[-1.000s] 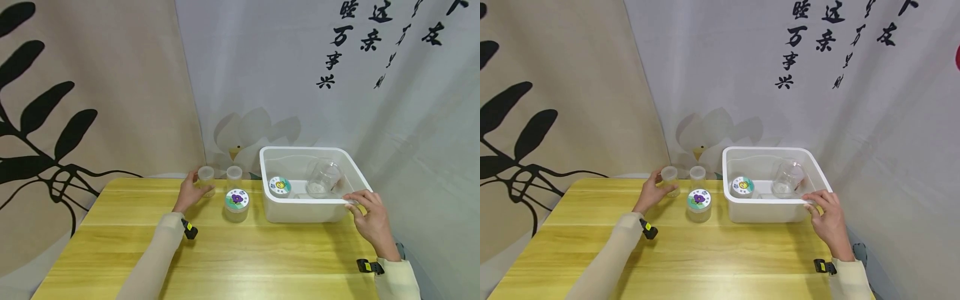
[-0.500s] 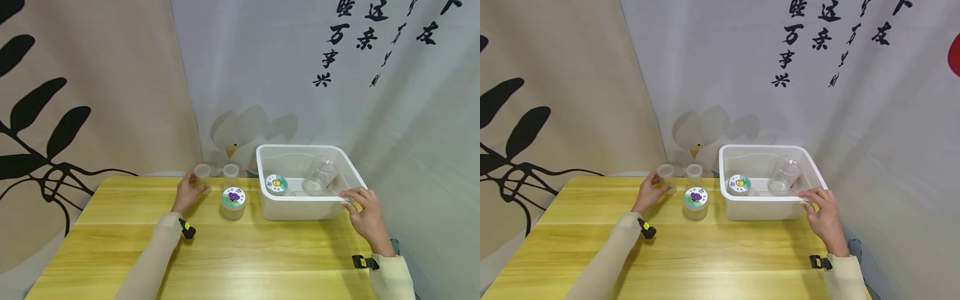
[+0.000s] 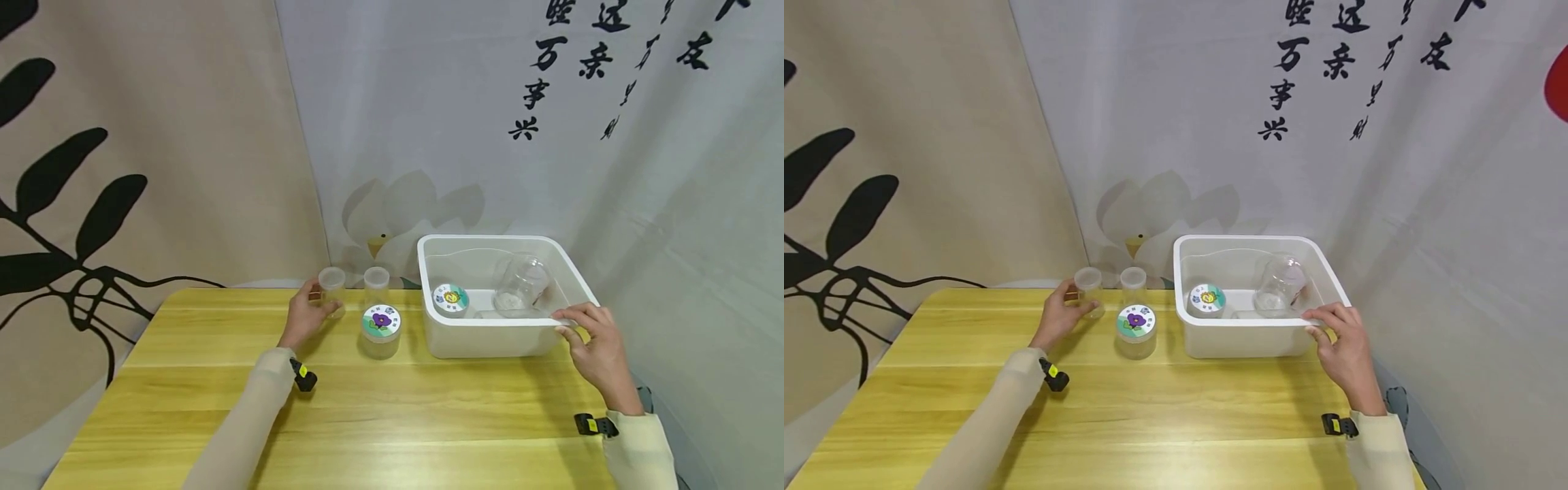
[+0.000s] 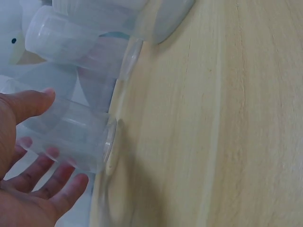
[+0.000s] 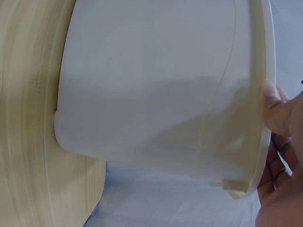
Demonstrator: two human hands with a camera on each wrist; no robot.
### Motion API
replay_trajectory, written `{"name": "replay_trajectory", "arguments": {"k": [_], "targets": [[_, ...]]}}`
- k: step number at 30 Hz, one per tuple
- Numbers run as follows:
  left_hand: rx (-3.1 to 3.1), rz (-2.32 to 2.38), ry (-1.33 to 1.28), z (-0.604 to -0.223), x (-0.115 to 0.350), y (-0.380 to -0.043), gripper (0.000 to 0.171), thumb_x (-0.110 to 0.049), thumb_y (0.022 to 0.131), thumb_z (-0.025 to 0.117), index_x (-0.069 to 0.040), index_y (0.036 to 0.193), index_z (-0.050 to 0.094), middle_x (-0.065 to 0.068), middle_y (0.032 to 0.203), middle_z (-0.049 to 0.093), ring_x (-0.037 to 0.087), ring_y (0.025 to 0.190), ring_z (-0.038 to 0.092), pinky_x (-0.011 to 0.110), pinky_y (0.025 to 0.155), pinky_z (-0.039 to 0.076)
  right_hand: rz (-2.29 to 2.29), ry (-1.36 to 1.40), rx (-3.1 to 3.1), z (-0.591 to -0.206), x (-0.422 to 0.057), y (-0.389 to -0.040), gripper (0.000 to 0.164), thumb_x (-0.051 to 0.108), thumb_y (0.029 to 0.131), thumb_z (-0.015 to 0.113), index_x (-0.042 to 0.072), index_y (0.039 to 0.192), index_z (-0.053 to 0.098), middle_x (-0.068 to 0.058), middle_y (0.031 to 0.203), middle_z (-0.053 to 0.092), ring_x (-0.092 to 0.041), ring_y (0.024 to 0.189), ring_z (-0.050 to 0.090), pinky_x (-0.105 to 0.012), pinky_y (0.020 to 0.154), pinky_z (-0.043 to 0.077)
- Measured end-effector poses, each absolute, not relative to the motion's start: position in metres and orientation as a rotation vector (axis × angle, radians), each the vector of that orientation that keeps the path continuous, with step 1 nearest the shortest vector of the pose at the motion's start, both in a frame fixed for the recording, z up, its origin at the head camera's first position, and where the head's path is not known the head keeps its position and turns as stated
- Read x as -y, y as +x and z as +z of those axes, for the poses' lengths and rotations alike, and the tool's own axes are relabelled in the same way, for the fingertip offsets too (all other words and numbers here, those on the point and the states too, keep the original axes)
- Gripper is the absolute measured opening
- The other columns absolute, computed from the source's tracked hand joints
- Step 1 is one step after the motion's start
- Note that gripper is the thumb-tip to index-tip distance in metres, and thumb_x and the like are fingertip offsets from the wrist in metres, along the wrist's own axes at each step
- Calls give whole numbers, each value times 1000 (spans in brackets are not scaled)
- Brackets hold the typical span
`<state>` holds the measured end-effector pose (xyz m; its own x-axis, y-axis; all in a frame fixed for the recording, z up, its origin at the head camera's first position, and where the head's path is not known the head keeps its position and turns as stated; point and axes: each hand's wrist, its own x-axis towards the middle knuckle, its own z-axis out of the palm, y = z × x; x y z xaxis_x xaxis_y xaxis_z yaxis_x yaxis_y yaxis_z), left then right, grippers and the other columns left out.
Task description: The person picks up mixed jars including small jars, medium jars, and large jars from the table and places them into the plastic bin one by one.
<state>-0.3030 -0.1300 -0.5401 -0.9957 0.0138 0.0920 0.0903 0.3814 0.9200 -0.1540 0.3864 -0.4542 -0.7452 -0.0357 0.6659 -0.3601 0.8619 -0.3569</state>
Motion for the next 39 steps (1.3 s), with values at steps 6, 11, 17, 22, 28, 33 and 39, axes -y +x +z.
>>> {"name": "replay_trajectory", "arguments": {"k": [6,11,17,22,28,33,39], "targets": [[2532,-1712,-147,-535,132,-301,68,-18,88,82,-5,146,49,25,138,55,41,128,53,53,108,51,619,276,2354,-456,-386,-154,29,-15,77,79,5,98,78,-10,97,66,-9,89,40,-28,72,29],[2527,-1691,-156,-531,135,-298,69,-17,87,82,-5,146,49,24,135,56,40,125,53,55,107,51,611,281,2367,-458,-384,-154,29,-15,77,79,5,98,77,-10,97,66,-15,90,43,-29,74,31],[2505,-1647,-193,-526,136,-297,69,-20,88,82,-4,146,49,20,134,57,37,124,54,54,107,51,623,292,2368,-460,-384,-154,29,-15,77,80,5,98,77,-10,97,66,-11,90,41,-29,73,31],[2481,-1640,-216,-515,132,-296,68,-24,88,82,-7,146,51,18,133,59,34,121,55,52,107,52,637,295,2361,-460,-385,-154,29,-16,77,79,4,98,77,-10,97,66,-8,90,40,-28,72,29],[2468,-1635,-253,-499,126,-294,69,-22,88,83,-6,146,50,19,132,59,35,120,55,53,107,51,630,276,2356,-459,-386,-153,29,-15,76,80,4,97,78,-10,97,66,-8,90,40,-27,72,29],[2424,-1634,-290,-487,125,-295,68,-22,87,84,-6,144,52,21,129,59,38,118,55,55,105,52,632,281,2356,-458,-386,-154,29,-15,77,79,4,98,78,-10,97,66,-9,90,40,-28,72,29],[2407,-1610,-317,-475,125,-295,68,-26,87,84,-8,144,53,19,127,60,35,117,55,53,103,53,639,285,2348,-455,-387,-156,29,-16,77,79,4,97,78,-10,97,66,-8,90,40,-27,72,29]]}}
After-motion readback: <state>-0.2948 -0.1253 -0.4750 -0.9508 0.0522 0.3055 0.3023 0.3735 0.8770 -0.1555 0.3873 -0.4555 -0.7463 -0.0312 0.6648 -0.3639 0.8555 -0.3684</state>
